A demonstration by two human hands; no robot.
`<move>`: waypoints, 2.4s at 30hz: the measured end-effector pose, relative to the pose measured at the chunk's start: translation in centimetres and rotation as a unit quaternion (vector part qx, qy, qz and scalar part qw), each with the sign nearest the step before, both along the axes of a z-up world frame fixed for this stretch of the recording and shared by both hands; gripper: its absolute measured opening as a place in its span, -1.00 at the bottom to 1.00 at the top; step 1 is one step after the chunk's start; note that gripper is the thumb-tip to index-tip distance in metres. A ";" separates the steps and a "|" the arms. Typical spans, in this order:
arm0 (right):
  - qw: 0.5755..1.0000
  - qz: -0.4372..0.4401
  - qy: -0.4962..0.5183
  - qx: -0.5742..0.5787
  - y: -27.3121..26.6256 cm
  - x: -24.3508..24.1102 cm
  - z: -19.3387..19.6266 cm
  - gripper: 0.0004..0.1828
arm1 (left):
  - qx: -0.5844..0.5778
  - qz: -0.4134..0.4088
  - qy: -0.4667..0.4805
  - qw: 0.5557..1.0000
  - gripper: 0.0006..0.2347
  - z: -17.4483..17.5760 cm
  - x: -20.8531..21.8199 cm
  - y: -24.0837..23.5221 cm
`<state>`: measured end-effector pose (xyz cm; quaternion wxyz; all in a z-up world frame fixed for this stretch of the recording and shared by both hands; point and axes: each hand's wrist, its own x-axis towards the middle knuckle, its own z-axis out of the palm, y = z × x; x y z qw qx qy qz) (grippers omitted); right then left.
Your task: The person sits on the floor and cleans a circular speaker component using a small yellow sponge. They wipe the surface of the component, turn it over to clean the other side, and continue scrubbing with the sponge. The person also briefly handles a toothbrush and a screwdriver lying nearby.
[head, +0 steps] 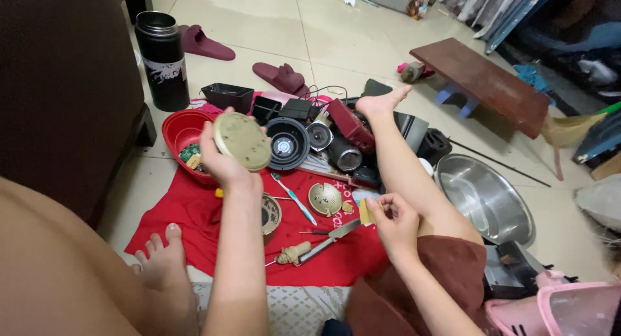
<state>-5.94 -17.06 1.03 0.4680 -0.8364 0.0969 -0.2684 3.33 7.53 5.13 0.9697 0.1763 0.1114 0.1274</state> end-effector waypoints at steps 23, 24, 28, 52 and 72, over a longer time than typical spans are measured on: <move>0.928 0.088 0.168 0.320 5.8 2.0 -7.5 -0.77 | 0.044 -0.217 0.159 0.962 -0.65 -14.3 -2.7 -9.0; 0.932 0.103 0.169 0.305 6.2 1.9 -7.7 -0.75 | 0.048 -0.223 0.164 0.960 -0.66 -14.3 -2.9 -9.1; 0.939 0.125 0.155 0.281 5.4 2.2 -9.4 -0.76 | 0.024 -0.221 0.182 0.958 -0.66 -15.3 -3.0 -8.9; 0.977 0.164 0.048 0.127 5.0 2.2 -9.1 -0.75 | -0.013 -0.242 0.189 0.952 -0.70 -12.1 -5.0 -8.6; 0.990 0.072 0.030 0.117 4.6 3.3 -6.6 -0.88 | 0.018 -0.297 0.163 0.941 -0.65 -11.8 -5.3 -9.7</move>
